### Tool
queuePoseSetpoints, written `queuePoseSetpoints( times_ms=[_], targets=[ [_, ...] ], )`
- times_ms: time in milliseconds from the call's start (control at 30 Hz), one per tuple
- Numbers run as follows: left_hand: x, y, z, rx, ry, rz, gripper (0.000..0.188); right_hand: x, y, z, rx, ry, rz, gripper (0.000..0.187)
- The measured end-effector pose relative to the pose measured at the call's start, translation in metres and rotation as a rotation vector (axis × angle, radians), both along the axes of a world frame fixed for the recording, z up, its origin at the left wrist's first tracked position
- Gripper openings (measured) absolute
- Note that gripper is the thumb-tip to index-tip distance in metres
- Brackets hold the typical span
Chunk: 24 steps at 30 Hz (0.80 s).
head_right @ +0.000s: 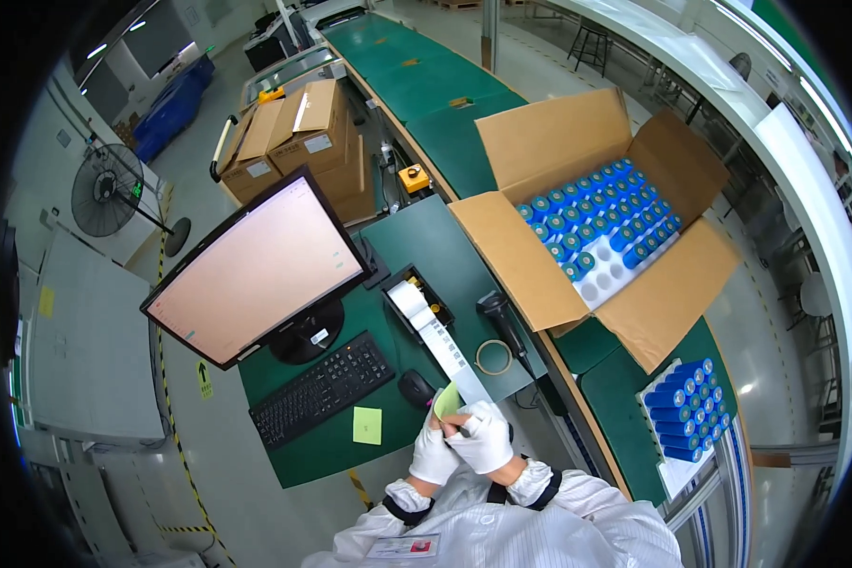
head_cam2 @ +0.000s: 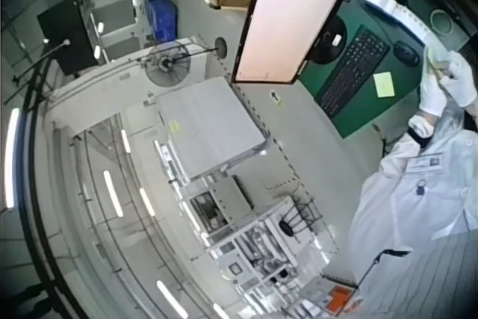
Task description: The person pushes a cart of boxes, opens one, and removes documents and foam. They scan a label, then pick up blue batteries from the box, scan them with a handheld scanner, and place them into a tray before applying labels to the batteries.
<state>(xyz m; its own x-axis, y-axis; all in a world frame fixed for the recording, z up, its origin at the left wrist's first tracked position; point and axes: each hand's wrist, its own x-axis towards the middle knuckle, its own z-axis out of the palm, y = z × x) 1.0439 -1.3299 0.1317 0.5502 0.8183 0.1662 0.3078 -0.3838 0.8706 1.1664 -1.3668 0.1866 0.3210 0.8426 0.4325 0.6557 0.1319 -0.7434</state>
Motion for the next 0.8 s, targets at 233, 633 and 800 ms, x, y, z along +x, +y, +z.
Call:
queuePoseSetpoints(
  times_ms=[233, 633, 800],
  targets=[
    [-0.004, -0.002, -0.035, -0.145, -0.192, 0.222, 0.037, 0.011, 0.008, -0.013, -0.278, 0.4, 0.188, 0.02],
    [-0.03, 0.029, -0.007, -0.812, -0.179, 0.321, 0.053, 0.089, 0.043, -0.167, -0.529, -0.551, -0.157, 0.022],
    [-0.032, 0.047, -0.007, -0.02, 0.2, 0.226, 0.043, 0.092, 0.03, -0.139, -0.513, -0.104, -0.237, 0.014]
  ],
)
